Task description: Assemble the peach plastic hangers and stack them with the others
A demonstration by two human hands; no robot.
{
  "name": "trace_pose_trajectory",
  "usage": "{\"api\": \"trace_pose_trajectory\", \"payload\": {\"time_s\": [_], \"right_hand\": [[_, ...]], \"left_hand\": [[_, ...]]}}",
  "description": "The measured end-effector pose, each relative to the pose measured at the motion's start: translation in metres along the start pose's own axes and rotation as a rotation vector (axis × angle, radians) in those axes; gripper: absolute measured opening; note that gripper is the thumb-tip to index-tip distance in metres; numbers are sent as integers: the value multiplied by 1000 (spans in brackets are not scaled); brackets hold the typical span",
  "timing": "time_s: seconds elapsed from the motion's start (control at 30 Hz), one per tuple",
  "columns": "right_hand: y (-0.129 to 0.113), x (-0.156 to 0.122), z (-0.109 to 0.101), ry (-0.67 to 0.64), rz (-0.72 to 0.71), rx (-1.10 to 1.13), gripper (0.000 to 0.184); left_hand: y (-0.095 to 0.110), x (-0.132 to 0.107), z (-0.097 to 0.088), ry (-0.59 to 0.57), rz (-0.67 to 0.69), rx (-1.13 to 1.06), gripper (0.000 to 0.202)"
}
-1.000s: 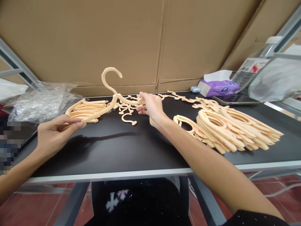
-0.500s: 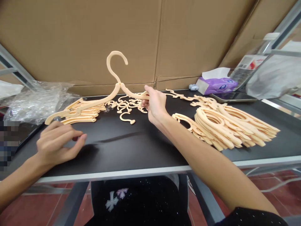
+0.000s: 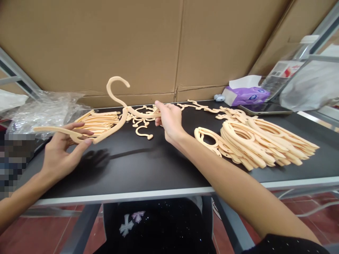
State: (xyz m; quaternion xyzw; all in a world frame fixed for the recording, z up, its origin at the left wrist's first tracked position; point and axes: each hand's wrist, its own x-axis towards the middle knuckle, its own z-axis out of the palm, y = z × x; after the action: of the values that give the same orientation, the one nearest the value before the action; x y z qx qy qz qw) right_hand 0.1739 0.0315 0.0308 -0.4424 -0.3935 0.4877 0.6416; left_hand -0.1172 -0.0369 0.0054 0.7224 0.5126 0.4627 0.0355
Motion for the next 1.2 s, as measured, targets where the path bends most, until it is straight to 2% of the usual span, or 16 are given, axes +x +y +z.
{"api": "trace_pose_trajectory", "payload": {"time_s": [0.07, 0.13, 0.2, 0.27, 0.37, 0.47, 0.53, 0.67, 0.83, 1.03, 1.2], "right_hand": [[2, -6, 4, -30, 21, -7, 33], [4, -14, 8, -83, 50, -28, 33], [6, -21, 12, -142, 80, -53, 35], [6, -26, 14, -187, 97, -67, 37], [6, -26, 13, -213, 90, -109, 33], [4, -20, 8, -203, 50, -240, 28], [2, -16, 4, -197, -15, -388, 26], [-4, -17, 2, -245, -117, -627, 26], [-5, -24, 4, -353, -111, -748, 18], [0, -35, 8, -485, -179, -875, 12], [-2, -52, 12, -634, -218, -1029, 30]], "left_hand": [[3, -2, 0, -76, 100, 127, 42], [5, -2, -1, -213, 168, 228, 38], [6, -2, -2, -349, 198, 291, 36], [6, -1, -2, -403, 193, 316, 37], [3, 0, -1, -340, 193, 286, 41], [1, 0, 0, -315, 281, 261, 18], [1, 0, 0, -319, 354, 253, 10], [3, 3, -2, -237, 454, 263, 11], [3, 5, -5, -117, 490, 346, 17], [7, 4, -4, -139, 520, 348, 32], [8, 2, -3, -269, 449, 304, 29]]}}
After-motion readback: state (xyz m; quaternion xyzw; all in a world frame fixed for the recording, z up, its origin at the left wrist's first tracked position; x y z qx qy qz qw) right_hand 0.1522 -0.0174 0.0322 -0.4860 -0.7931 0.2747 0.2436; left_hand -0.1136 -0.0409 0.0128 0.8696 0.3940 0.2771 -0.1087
